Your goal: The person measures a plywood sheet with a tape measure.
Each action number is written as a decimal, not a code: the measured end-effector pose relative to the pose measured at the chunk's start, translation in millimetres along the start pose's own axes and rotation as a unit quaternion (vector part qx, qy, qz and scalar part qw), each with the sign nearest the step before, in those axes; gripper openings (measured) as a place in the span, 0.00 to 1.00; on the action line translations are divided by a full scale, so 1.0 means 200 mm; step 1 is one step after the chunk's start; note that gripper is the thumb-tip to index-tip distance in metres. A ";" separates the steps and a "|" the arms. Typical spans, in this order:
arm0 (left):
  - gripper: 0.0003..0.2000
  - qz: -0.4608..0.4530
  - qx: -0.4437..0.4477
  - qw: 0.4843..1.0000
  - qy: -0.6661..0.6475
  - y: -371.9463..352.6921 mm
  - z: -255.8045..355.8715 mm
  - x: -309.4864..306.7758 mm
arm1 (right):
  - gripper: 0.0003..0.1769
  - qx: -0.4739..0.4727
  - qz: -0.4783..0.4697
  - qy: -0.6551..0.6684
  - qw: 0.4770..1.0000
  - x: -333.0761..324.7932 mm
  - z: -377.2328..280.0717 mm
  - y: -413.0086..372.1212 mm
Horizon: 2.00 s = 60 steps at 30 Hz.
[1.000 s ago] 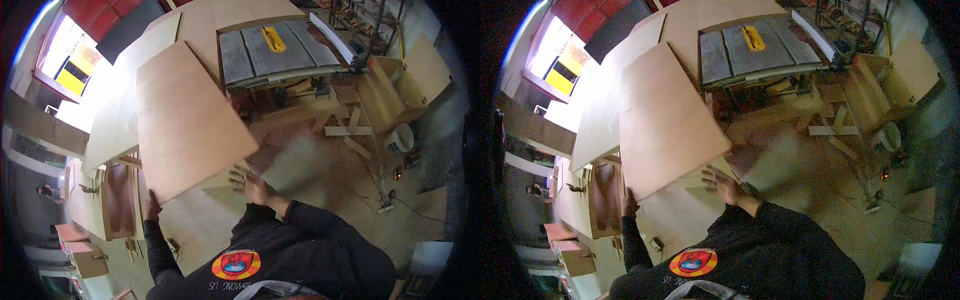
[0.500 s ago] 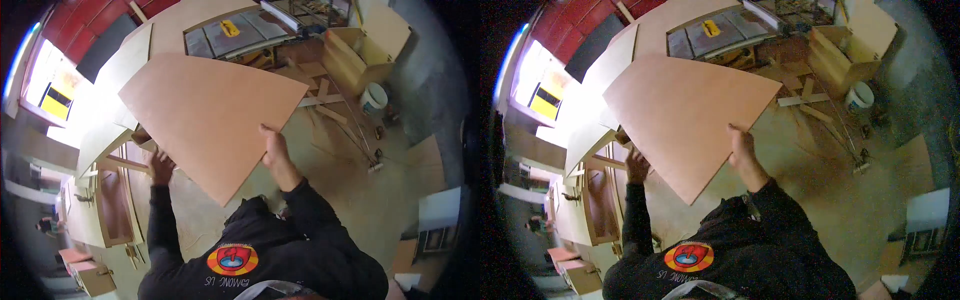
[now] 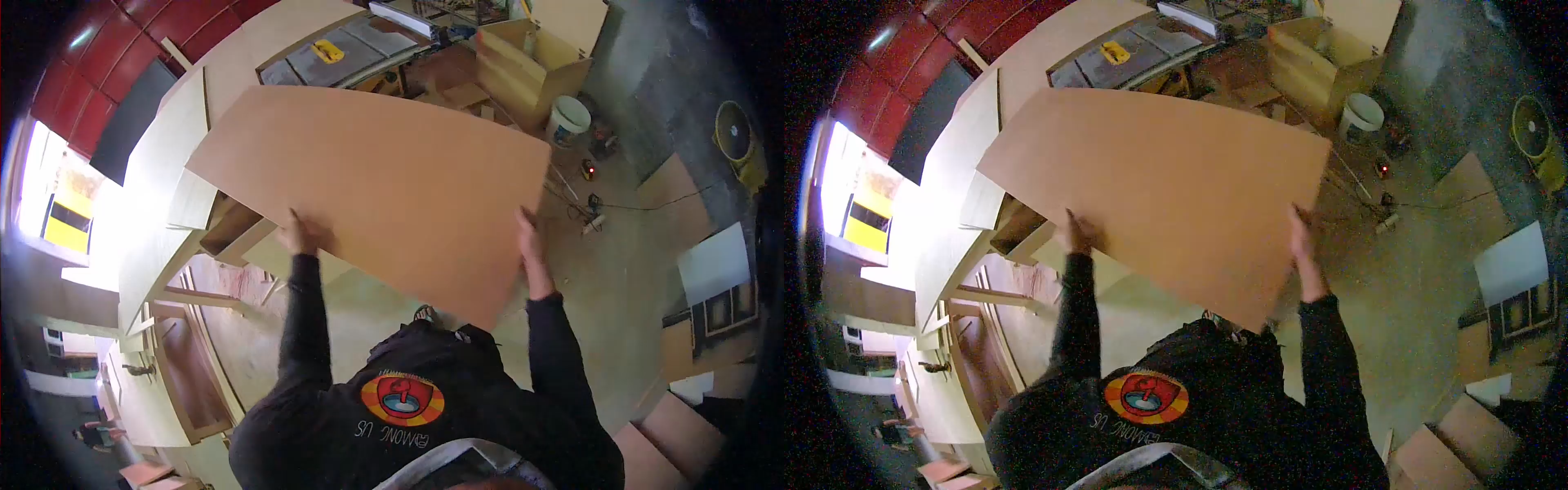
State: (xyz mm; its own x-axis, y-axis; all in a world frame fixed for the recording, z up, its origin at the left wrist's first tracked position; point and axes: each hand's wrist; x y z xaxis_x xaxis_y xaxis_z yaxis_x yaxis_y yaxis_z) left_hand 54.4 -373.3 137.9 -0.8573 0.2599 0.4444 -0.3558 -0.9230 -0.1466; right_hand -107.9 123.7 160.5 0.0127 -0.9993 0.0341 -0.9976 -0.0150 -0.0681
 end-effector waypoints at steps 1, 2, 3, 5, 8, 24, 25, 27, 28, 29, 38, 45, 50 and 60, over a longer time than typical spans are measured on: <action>0.15 0.064 0.088 0.986 0.123 -0.36 0.07 0.17 | 0.19 -0.019 0.036 0.012 0.999 -0.13 -0.03 -0.08; 0.16 0.018 0.067 0.994 0.089 -0.48 -0.03 0.18 | 0.19 -0.036 0.070 0.023 0.997 -0.27 -0.05 -0.19; 0.14 -0.015 0.038 0.998 0.057 -0.57 -0.15 0.19 | 0.17 -0.083 0.060 -0.108 0.989 -0.54 0.09 -0.22; 0.12 -0.006 -0.003 0.999 0.043 -0.89 -0.22 0.34 | 0.15 0.030 0.105 -0.217 0.970 -0.82 0.10 -0.39; 0.14 -0.019 0.025 0.988 0.151 -1.16 -0.38 0.43 | 0.13 -0.035 0.175 -0.159 0.971 -1.17 0.24 -0.67; 0.20 -0.131 0.023 0.957 0.256 -1.05 -0.75 0.73 | 0.17 0.011 0.227 0.099 0.969 -1.05 0.09 -0.92; 0.20 -0.116 0.019 0.956 0.270 -1.03 -0.76 0.74 | 0.18 0.013 0.246 0.107 0.963 -1.02 0.07 -0.90; 0.20 -0.101 0.015 0.954 0.283 -0.97 -0.80 0.76 | 0.19 0.014 0.266 0.115 0.957 -0.97 0.05 -0.84; 0.22 -0.109 0.013 0.954 0.281 -0.94 -0.83 0.77 | 0.20 0.023 0.279 0.080 0.957 -0.96 0.05 -0.81; 0.23 -0.116 0.010 0.953 0.279 -0.91 -0.84 0.78 | 0.21 0.032 0.292 0.044 0.955 -0.95 0.06 -0.78; 0.47 -0.156 0.148 0.946 0.244 -0.57 -0.83 1.03 | 0.25 0.093 0.280 0.098 0.950 -0.94 0.07 -0.50; 0.47 -0.183 0.042 0.967 0.175 -0.57 -0.72 1.14 | 0.28 0.063 0.252 0.123 0.958 -0.84 -0.01 -0.42; 0.43 -0.214 0.034 0.969 0.121 -0.34 -0.98 1.10 | 0.37 -0.003 0.258 0.023 0.966 -0.77 -0.05 -0.39; 0.42 -0.225 -0.120 0.967 0.022 -0.42 -0.66 1.22 | 0.33 -0.019 0.238 0.080 0.968 -0.77 0.03 -0.35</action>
State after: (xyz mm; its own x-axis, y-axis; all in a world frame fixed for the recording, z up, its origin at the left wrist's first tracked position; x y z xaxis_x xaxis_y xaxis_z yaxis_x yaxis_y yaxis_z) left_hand -174.4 -194.6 141.5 -0.6089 0.6362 0.4739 -0.7677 -0.6229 -0.1502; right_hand -40.1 278.3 153.7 -0.4564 -0.8749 0.1619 -0.8898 0.4497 -0.0779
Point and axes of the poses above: each hand's wrist, its own y-axis towards the middle knuckle, its own x-axis out of the palm, z = x × y, and after that the axes turned 4 degrees about z, right-handed
